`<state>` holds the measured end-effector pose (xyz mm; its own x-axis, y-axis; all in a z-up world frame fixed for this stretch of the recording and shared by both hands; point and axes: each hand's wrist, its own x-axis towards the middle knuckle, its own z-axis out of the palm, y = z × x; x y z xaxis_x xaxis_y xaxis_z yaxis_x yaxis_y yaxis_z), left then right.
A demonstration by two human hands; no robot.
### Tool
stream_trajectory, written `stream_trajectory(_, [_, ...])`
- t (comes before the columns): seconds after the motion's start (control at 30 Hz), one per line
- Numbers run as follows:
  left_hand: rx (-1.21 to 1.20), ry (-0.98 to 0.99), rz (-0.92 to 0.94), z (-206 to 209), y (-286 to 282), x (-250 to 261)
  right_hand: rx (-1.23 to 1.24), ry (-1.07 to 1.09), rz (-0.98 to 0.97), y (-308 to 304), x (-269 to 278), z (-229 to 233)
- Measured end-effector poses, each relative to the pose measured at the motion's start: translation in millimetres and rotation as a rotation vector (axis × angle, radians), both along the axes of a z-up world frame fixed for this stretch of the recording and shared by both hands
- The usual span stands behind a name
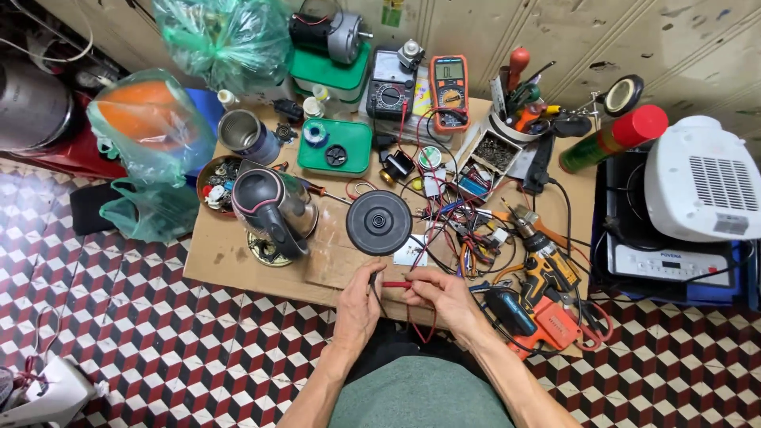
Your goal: Disassembling, testing, and repairing an electric kettle using a multimeter and power tools.
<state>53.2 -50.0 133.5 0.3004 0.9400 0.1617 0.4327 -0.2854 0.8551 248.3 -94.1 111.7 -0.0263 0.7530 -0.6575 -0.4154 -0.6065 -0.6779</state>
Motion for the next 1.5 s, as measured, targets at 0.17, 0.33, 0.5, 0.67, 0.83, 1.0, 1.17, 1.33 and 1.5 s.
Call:
stream_trajectory(0.17, [-0.366,-0.078,0.228,-26,29,-4,0.212,-0.47,0.062,4,4,-17])
stream_trajectory(0.33, [-0.539,-0.164,0.361,-99,64,-22,0.112,-0.746,0.117,5,5,-21])
stream_trajectory(0.5, [-0.673,-0.565,0.298,-134,88,-26,0.122,-0.5,-0.017,3,3,-53])
stream_trajectory(0.67, [-0.67,-0.586,0.27,-138,106,-17,0.222,-0.375,-0.046,-10,9,-83])
stream_trajectory(0.83, [-0.589,-0.496,0.219,-146,114,-10,0.114,-0.258,-0.164,6,0,-18])
stream_trajectory(1.0, [-0.639,-0.136,0.22,-126,116,-6,0.101,-0.188,-0.075,-12,-4,-39])
stream_trajectory(1.17, [-0.659,-0.257,0.181,-115,117,-2,0.145,-0.365,0.105,-10,-14,-44])
stream_trajectory(1.33, [-0.545,-0.154,0.143,-106,113,-2,0.113,-0.486,0.16,-6,-19,-42])
stream_trajectory(1.5, [-0.376,-0.071,0.057,-88,107,0,0.365,-1.052,0.413,-1,-25,-32])
